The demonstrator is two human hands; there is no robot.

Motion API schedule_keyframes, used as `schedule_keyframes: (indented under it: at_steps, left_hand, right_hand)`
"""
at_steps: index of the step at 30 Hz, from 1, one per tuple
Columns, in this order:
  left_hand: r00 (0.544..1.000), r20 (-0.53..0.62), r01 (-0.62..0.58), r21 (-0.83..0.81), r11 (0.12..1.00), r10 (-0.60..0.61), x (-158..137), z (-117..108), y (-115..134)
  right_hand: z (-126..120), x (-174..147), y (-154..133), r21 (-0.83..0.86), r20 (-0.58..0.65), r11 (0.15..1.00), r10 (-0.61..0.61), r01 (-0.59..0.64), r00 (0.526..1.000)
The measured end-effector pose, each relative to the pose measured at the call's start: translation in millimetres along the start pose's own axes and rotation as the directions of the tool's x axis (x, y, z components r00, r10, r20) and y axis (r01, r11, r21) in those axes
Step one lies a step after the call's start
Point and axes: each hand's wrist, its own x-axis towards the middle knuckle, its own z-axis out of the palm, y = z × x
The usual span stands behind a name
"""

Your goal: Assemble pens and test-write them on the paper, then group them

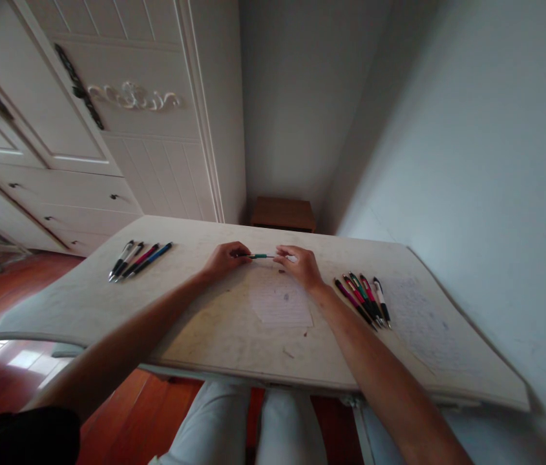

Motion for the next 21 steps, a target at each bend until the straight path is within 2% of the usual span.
schedule_keyframes:
  at_steps: [5,9,12,16,18,21]
  left_hand:
    - [1.000,-0.003,0.014,0.006,1.000,-0.014,0,0,2]
    - [1.000,-0.013,-0.003,0.026,1.000,0.004,1,-1,1]
    - [0.999,-0.039,-0.009,0.045,0.999,0.011,2,-4,-2]
    - [0.998,-0.068,-0.010,0.078,0.997,0.016,4,-7,-5]
    - [0.997,-0.072,-0.013,0.100,0.995,0.020,5,-8,-7]
    - [0.996,-0.078,-0.023,0.120,0.993,0.032,5,-9,-8]
  right_hand:
    - [-11,7,2,0.019,-0.067,0.999,0.046,-0.045,0.997]
    - [-27,12,14,-0.062,-0.100,0.996,0.063,-0.070,0.993]
    - [-40,13,25,-0.206,0.044,0.978,0.047,-0.037,0.998]
    - [-52,11,34,-0.317,0.291,0.948,0.124,-0.027,0.949]
    - [-53,10,34,-0.326,0.336,0.945,0.125,-0.009,0.934]
    - [-51,11,32,-0.323,0.312,0.946,0.075,0.032,0.947]
